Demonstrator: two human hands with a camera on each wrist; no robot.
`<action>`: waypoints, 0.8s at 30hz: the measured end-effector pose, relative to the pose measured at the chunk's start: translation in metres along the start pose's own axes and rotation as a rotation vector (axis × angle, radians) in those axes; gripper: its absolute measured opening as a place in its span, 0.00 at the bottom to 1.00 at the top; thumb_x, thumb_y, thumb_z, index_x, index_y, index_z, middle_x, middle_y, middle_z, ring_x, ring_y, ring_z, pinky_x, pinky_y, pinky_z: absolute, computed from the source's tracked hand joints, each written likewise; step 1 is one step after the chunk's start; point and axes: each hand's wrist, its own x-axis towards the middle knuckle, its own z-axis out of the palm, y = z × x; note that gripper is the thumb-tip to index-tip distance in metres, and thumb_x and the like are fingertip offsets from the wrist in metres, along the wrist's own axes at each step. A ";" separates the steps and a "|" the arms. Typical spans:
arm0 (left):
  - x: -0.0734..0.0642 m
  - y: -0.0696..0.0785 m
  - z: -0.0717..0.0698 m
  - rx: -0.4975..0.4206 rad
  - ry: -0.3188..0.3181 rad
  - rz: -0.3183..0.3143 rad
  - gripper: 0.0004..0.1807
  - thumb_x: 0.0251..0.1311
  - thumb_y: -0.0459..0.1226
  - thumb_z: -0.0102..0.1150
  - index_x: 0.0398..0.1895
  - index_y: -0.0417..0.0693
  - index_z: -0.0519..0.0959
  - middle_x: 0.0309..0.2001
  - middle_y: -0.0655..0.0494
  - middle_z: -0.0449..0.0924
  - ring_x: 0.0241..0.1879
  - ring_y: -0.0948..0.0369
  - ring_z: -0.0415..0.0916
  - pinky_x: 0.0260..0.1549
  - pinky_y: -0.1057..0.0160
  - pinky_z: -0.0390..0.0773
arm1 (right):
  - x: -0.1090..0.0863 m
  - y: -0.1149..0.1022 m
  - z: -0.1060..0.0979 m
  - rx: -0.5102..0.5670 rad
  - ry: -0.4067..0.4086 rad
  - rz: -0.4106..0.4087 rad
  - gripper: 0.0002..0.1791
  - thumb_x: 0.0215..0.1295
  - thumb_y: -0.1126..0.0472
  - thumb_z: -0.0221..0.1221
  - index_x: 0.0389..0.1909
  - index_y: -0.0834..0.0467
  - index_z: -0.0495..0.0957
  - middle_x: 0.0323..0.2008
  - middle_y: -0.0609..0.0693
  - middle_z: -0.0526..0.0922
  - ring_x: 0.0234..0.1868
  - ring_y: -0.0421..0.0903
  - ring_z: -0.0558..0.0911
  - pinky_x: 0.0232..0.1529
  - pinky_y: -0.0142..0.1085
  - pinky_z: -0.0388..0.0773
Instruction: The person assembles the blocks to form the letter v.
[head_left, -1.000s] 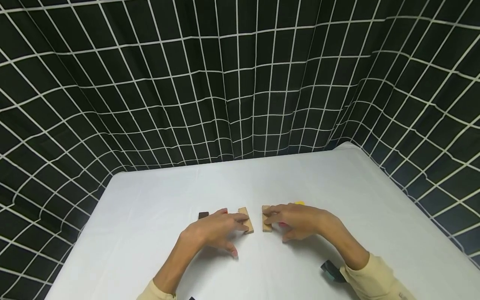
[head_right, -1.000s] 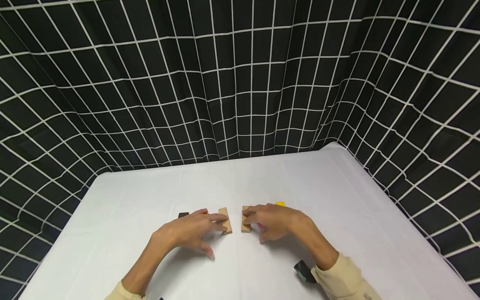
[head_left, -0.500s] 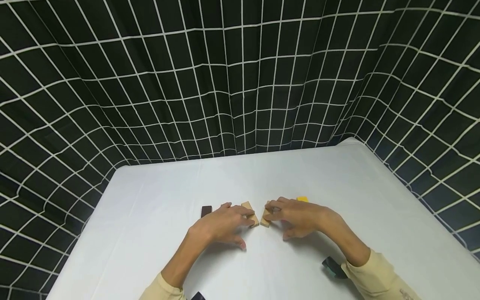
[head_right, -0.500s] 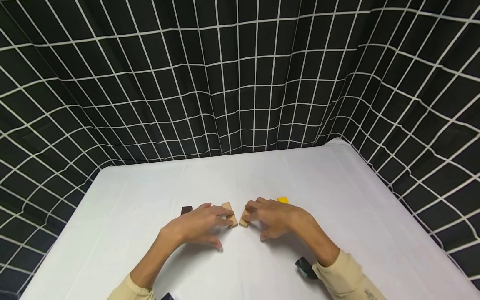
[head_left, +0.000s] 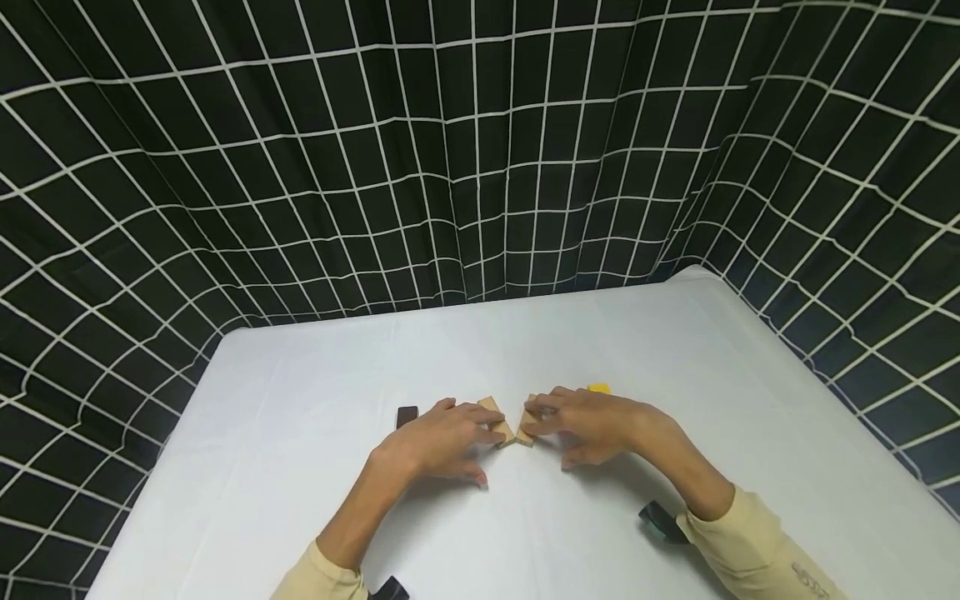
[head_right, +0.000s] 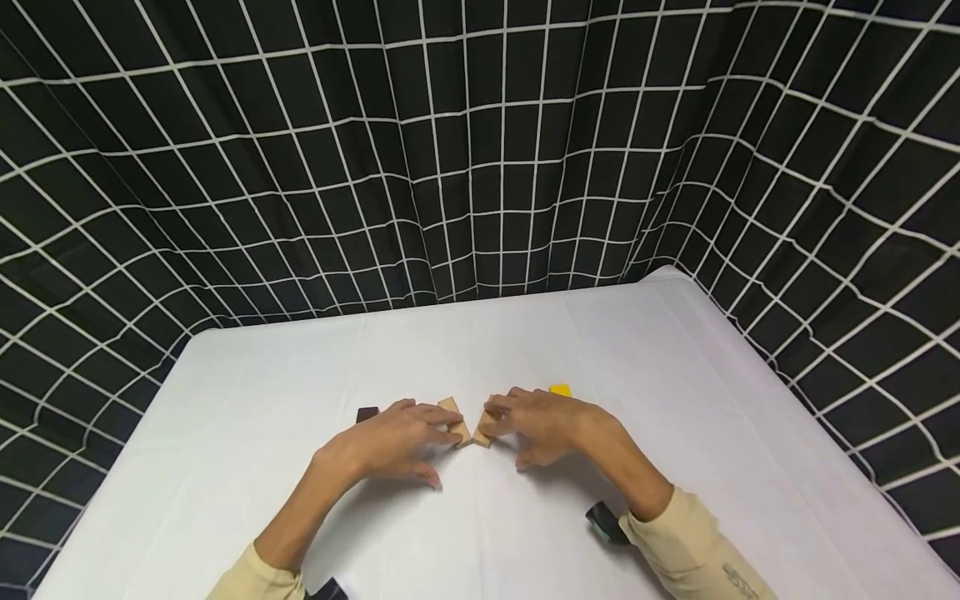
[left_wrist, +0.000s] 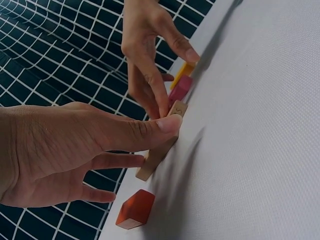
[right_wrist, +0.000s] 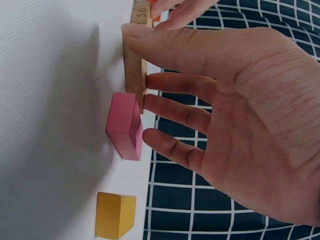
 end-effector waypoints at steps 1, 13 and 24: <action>0.000 0.000 0.000 0.004 -0.005 0.000 0.34 0.59 0.60 0.69 0.69 0.65 0.79 0.77 0.62 0.71 0.78 0.57 0.66 0.76 0.41 0.70 | 0.000 0.000 0.000 0.000 -0.004 -0.002 0.38 0.61 0.54 0.74 0.74 0.44 0.74 0.77 0.53 0.70 0.73 0.53 0.73 0.71 0.50 0.77; 0.000 0.000 0.003 0.019 -0.022 -0.003 0.35 0.61 0.61 0.66 0.72 0.66 0.76 0.78 0.63 0.68 0.78 0.60 0.65 0.75 0.44 0.70 | -0.003 0.001 0.002 -0.037 -0.006 -0.013 0.40 0.62 0.57 0.74 0.75 0.44 0.72 0.77 0.55 0.69 0.73 0.55 0.73 0.70 0.53 0.77; -0.002 -0.004 0.001 0.024 -0.006 -0.002 0.36 0.61 0.60 0.66 0.72 0.64 0.77 0.78 0.64 0.68 0.79 0.60 0.64 0.75 0.42 0.70 | 0.000 0.002 0.000 -0.047 0.019 -0.048 0.39 0.62 0.58 0.73 0.75 0.45 0.72 0.76 0.54 0.71 0.71 0.55 0.75 0.69 0.48 0.79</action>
